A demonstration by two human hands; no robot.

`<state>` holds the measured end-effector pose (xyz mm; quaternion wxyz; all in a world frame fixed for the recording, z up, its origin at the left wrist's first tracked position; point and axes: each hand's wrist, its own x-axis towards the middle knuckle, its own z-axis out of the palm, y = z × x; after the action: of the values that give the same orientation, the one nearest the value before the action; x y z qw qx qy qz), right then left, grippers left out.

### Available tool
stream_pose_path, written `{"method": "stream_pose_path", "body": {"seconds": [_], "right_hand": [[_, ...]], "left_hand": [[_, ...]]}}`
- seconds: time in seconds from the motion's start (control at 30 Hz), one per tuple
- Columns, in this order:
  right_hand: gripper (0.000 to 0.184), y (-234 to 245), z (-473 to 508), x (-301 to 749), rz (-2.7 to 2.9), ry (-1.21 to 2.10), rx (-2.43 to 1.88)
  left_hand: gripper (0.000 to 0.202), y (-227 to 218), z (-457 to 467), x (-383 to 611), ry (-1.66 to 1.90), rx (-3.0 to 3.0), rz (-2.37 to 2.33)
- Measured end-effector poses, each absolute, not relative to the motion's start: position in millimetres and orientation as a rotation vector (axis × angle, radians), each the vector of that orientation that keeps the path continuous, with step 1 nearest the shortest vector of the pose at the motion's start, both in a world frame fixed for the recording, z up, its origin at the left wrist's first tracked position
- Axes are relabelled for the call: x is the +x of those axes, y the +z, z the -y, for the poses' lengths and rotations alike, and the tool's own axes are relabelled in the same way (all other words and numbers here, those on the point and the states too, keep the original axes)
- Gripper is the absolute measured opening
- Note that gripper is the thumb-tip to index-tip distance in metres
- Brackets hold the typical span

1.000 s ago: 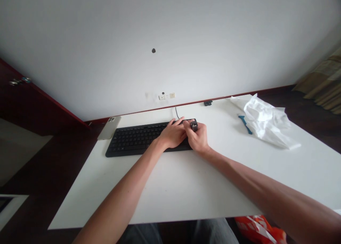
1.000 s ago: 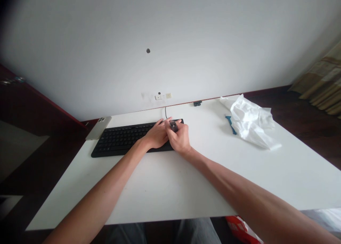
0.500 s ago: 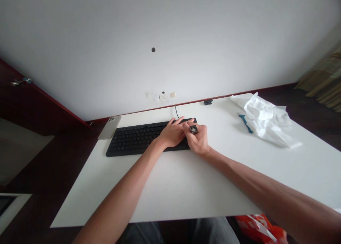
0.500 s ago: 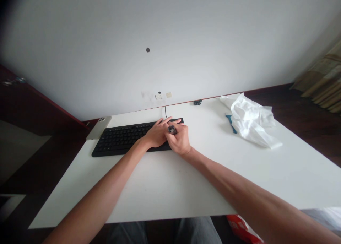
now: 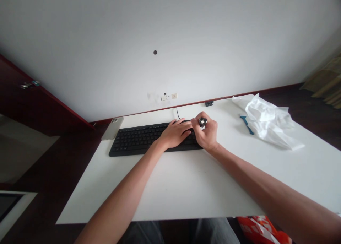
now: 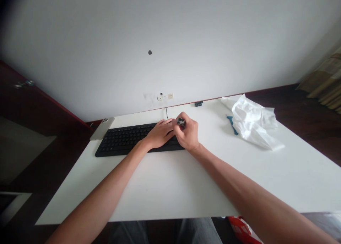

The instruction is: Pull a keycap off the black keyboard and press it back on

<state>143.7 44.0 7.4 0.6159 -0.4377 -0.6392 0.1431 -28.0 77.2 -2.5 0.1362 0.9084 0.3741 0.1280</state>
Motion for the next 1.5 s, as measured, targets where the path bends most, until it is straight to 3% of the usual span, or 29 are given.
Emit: {"method": "stream_pose_path", "body": {"seconds": [0.13,0.3,0.47,0.87,1.17,1.37,1.5], "right_hand": [[0.008,13,-58,158,1.350,0.258,-1.057],[0.035,5,-86,169,1.120,0.523,-0.995],[0.047,-5,-104,177,1.008,0.819,-0.939],[0.044,9,-88,168,1.026,1.136,-0.826],[0.036,0,-86,164,1.188,0.969,-0.917],[0.050,5,-82,160,1.091,1.124,-0.879],[0.044,7,-81,160,1.099,1.105,-0.875]], "left_hand": [[0.037,-8,-79,-29,0.489,2.635,-1.088],[0.040,-6,-79,-28,0.729,2.665,-1.033],[0.017,7,-71,-24,0.954,2.567,-1.163],[0.040,-4,-63,0,1.101,1.665,-1.017],[0.041,-3,-70,-4,1.129,1.320,-0.846],[0.031,-6,-72,-4,1.175,1.407,-0.860],[0.026,-4,-72,-5,1.168,1.474,-0.878]]}}
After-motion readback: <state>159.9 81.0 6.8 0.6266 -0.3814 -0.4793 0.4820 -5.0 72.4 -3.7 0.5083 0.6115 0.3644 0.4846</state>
